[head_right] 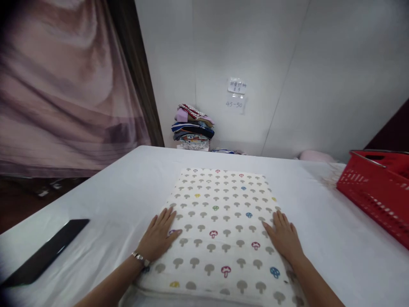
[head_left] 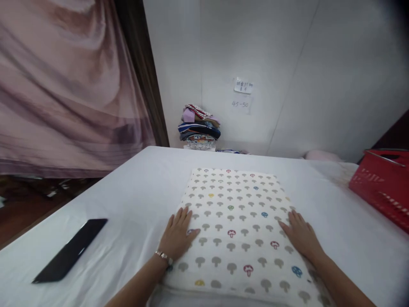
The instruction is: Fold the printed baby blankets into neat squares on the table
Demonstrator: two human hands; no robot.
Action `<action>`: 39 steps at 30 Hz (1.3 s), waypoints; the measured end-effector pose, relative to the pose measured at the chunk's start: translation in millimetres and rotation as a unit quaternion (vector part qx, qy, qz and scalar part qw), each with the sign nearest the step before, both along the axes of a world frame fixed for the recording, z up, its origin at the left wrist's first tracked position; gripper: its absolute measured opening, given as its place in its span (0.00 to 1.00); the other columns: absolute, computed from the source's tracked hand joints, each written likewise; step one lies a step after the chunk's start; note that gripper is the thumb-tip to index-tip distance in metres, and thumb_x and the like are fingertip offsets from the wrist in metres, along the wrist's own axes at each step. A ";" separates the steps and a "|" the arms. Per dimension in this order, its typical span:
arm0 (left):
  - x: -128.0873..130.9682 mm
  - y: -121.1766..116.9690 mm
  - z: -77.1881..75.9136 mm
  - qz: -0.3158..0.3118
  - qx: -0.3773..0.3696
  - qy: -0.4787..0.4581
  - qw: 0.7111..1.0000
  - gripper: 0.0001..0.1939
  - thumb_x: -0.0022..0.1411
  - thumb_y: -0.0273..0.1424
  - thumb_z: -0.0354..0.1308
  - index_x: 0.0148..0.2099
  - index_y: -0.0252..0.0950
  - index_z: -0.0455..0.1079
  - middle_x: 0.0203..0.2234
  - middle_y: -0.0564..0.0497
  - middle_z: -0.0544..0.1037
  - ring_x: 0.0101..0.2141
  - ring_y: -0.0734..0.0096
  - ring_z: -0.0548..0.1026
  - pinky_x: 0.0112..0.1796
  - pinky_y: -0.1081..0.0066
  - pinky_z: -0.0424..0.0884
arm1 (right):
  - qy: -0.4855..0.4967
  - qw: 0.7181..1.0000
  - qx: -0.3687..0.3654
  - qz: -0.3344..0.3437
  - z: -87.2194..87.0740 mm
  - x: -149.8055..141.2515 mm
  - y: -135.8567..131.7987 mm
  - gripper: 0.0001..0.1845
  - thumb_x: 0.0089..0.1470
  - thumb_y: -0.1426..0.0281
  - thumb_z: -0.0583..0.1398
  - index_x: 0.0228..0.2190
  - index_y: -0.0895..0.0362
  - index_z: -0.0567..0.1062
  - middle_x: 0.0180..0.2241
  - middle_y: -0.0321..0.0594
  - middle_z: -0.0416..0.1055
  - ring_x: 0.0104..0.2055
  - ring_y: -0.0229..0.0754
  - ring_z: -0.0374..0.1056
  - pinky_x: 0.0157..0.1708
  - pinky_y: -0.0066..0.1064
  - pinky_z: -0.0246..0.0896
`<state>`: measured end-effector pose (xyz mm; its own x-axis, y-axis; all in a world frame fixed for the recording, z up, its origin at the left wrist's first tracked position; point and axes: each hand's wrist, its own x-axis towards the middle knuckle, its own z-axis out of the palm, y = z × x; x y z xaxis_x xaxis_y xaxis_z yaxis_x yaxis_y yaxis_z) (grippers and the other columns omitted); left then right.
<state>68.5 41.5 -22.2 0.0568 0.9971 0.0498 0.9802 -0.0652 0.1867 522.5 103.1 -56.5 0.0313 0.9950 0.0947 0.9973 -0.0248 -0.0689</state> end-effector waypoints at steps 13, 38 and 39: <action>19.9 99.2 14.0 0.004 0.013 0.070 0.997 0.35 0.61 0.50 0.40 0.62 0.32 0.54 0.62 0.42 0.50 0.62 0.56 0.46 0.58 0.52 0.44 | 0.003 0.998 -0.064 0.028 37.9 -41.9 119.0 0.39 0.57 0.51 0.40 0.60 0.65 0.49 0.64 0.47 0.38 0.65 0.47 0.31 0.61 0.42 0.30; -26.9 278.2 12.3 0.229 0.000 -0.087 0.969 0.26 0.55 0.31 0.53 0.58 0.37 0.59 0.51 0.42 0.69 0.51 0.56 0.66 0.45 0.61 0.65 | 0.140 0.985 -0.037 -0.096 11.4 -12.3 245.5 0.34 0.56 0.56 0.42 0.58 0.62 0.55 0.58 0.53 0.55 0.58 0.55 0.54 0.53 0.48 0.52; -26.8 279.4 13.4 0.215 0.009 -0.084 0.973 0.25 0.54 0.28 0.53 0.56 0.37 0.61 0.49 0.43 0.70 0.50 0.56 0.66 0.45 0.61 0.64 | 0.138 0.984 -0.036 -0.104 12.6 -14.1 245.1 0.34 0.56 0.55 0.42 0.58 0.61 0.55 0.58 0.52 0.55 0.57 0.56 0.54 0.53 0.50 0.51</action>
<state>41.7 320.9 -8.8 -0.3768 0.9254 0.0407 0.8730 0.3401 0.3496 508.4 348.3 -44.0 0.2489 0.9684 -0.0166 0.9136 -0.2405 -0.3278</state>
